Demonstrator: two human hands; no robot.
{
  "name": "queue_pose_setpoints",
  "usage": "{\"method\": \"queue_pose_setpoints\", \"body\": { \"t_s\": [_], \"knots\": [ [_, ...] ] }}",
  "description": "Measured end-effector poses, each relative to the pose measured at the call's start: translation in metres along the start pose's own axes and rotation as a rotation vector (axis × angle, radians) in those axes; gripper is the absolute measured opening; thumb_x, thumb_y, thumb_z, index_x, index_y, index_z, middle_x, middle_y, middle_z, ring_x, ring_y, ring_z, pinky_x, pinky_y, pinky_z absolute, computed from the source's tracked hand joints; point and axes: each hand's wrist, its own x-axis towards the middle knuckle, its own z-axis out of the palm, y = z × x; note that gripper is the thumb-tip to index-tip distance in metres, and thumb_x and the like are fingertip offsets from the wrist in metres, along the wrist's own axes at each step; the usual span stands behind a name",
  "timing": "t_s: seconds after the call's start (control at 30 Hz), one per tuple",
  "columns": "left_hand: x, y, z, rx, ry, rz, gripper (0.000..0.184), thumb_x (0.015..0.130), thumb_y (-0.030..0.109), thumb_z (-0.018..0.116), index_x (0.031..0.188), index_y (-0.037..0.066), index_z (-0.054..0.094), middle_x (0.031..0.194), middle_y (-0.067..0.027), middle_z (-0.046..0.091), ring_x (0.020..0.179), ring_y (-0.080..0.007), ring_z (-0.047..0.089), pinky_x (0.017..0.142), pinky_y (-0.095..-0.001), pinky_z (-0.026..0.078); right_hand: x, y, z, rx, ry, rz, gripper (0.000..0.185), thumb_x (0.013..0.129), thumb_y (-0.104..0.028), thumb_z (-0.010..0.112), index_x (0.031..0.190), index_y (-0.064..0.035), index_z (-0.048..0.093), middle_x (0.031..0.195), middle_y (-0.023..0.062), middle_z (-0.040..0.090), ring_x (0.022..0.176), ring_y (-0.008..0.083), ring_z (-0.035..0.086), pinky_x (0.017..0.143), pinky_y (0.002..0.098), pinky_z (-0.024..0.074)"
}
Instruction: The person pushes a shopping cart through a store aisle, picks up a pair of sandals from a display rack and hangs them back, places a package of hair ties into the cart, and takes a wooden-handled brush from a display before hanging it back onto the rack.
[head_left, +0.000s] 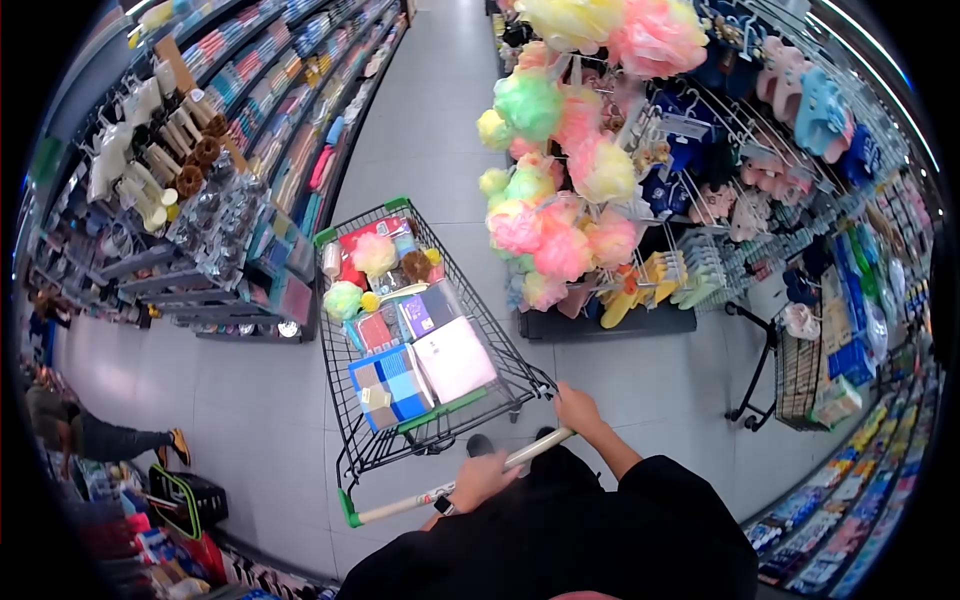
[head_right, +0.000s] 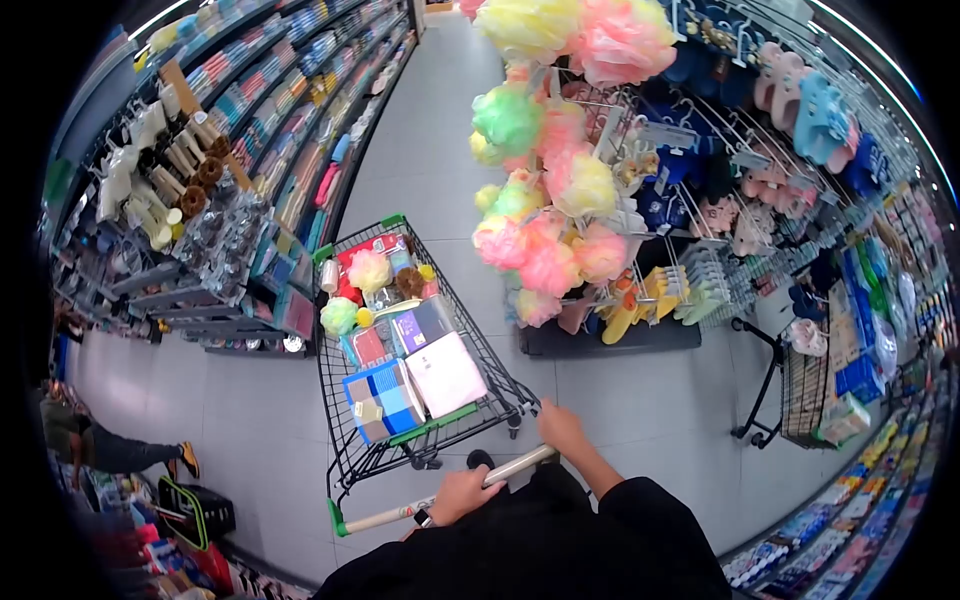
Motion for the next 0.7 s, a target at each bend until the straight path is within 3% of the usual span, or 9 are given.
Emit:
{"method": "queue_pose_setpoints", "body": {
  "t_s": [0.17, 0.3, 0.43, 0.47, 0.6, 0.7],
  "knots": [
    [-0.036, -0.019, -0.012, 0.002, -0.022, 0.045, 0.042, 0.090, 0.050, 0.063, 0.088, 0.008, 0.062, 0.068, -0.0174, 0.065, 0.064, -0.0397, 0.064, 0.059, -0.0500, 0.050, -0.041, -0.023, 0.028, -0.010, 0.044, 0.037, 0.024, 0.094, -0.023, 0.055, 0.111, -0.0060, 0.055, 0.080, 0.0248, 0.066, 0.075, 0.0470, 0.063, 0.070, 0.0580, 0.0488],
    [-0.063, -0.030, -0.027, 0.048, -0.192, 0.044, 0.040, 0.092, 0.047, 0.060, 0.097, 0.008, 0.060, 0.076, -0.0187, 0.067, 0.071, -0.0397, 0.066, 0.062, -0.0518, 0.051, -0.062, -0.043, 0.050, 0.097, 0.005, 0.136, 0.032, 0.095, -0.024, 0.054, 0.121, -0.0061, 0.054, 0.094, 0.0270, 0.067, 0.090, 0.0487, 0.064, 0.079, 0.0563, 0.0498],
    [-0.093, -0.040, -0.026, 0.099, -0.150, 0.067, 0.041, 0.093, 0.047, 0.059, 0.092, 0.007, 0.056, 0.071, -0.0181, 0.064, 0.068, -0.0399, 0.064, 0.059, -0.0529, 0.049, -0.094, -0.064, 0.058, 0.151, 0.047, 0.144, 0.034, 0.094, -0.023, 0.054, 0.125, -0.0078, 0.054, 0.099, 0.0273, 0.068, 0.093, 0.0495, 0.063, 0.081, 0.0556, 0.0497],
    [-0.097, -0.044, -0.018, 0.097, -0.124, 0.071, 0.040, 0.092, 0.048, 0.061, 0.097, 0.008, 0.062, 0.071, -0.0182, 0.066, 0.065, -0.0404, 0.064, 0.060, -0.0503, 0.051, -0.105, -0.063, 0.058, 0.151, 0.036, 0.127, 0.034, 0.094, -0.023, 0.054, 0.125, -0.0078, 0.054, 0.099, 0.0273, 0.068, 0.093, 0.0495, 0.063, 0.081, 0.0556, 0.0497],
    [-0.136, -0.047, -0.026, 0.120, -0.045, 0.094, 0.039, 0.094, 0.048, 0.057, 0.093, 0.010, 0.065, 0.074, -0.0167, 0.067, 0.067, -0.0388, 0.065, 0.061, -0.0487, 0.051, -0.137, -0.069, 0.072, 0.233, 0.181, 0.055, 0.033, 0.093, -0.022, 0.056, 0.123, -0.0077, 0.056, 0.100, 0.0266, 0.068, 0.094, 0.0489, 0.063, 0.081, 0.0553, 0.0495],
    [-0.175, -0.076, -0.017, 0.134, 0.194, -0.117, 0.039, 0.098, 0.044, 0.051, 0.085, 0.010, 0.066, 0.073, -0.0157, 0.067, 0.069, -0.0371, 0.065, 0.062, -0.0485, 0.050, -0.157, -0.063, 0.085, 0.275, 0.262, 0.048, 0.030, 0.092, -0.019, 0.056, 0.120, -0.0062, 0.057, 0.102, 0.0257, 0.067, 0.096, 0.0474, 0.063, 0.081, 0.0534, 0.0499]
  ]
}}
